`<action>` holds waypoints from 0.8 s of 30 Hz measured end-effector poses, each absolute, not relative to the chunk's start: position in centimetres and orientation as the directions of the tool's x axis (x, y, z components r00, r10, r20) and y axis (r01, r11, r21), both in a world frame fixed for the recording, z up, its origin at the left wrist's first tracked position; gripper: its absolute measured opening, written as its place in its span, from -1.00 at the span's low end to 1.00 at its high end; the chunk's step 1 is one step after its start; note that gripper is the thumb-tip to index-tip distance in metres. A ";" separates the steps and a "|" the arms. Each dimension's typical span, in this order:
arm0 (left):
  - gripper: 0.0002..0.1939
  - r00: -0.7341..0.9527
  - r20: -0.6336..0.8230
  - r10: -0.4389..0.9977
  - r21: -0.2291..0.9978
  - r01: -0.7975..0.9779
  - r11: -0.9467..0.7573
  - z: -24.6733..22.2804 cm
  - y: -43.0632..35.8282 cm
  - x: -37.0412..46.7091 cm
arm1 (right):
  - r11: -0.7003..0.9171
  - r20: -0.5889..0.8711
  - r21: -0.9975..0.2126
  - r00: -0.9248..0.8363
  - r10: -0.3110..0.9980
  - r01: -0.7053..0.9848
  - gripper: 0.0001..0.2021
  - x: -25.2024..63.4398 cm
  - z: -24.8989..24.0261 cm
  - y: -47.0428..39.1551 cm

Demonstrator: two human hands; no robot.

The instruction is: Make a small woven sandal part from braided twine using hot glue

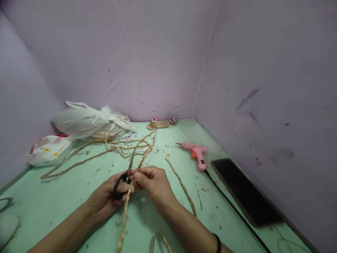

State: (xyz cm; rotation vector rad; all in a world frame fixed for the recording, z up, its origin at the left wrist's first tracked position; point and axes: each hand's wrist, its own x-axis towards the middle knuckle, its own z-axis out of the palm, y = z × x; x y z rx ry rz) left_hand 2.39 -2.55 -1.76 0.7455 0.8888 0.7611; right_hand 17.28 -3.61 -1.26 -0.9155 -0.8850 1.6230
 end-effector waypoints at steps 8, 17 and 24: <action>-0.68 0.260 0.096 0.961 0.826 0.517 -0.223 0.0 -2.5 0.9 | -0.189 -0.204 -0.965 0.065 0.977 -0.183 -0.83 17.8 -0.5 -3.2; -0.52 0.581 0.442 0.684 -0.076 0.784 -0.616 -0.3 -3.5 0.1 | -0.072 -0.077 -0.994 0.061 0.995 -0.079 -0.82 17.6 0.3 -3.8; -0.46 0.616 0.387 0.686 -0.160 0.777 -0.608 0.8 -3.2 -0.1 | -0.082 -0.089 -0.985 0.037 0.995 -0.151 -0.81 17.9 0.7 -4.0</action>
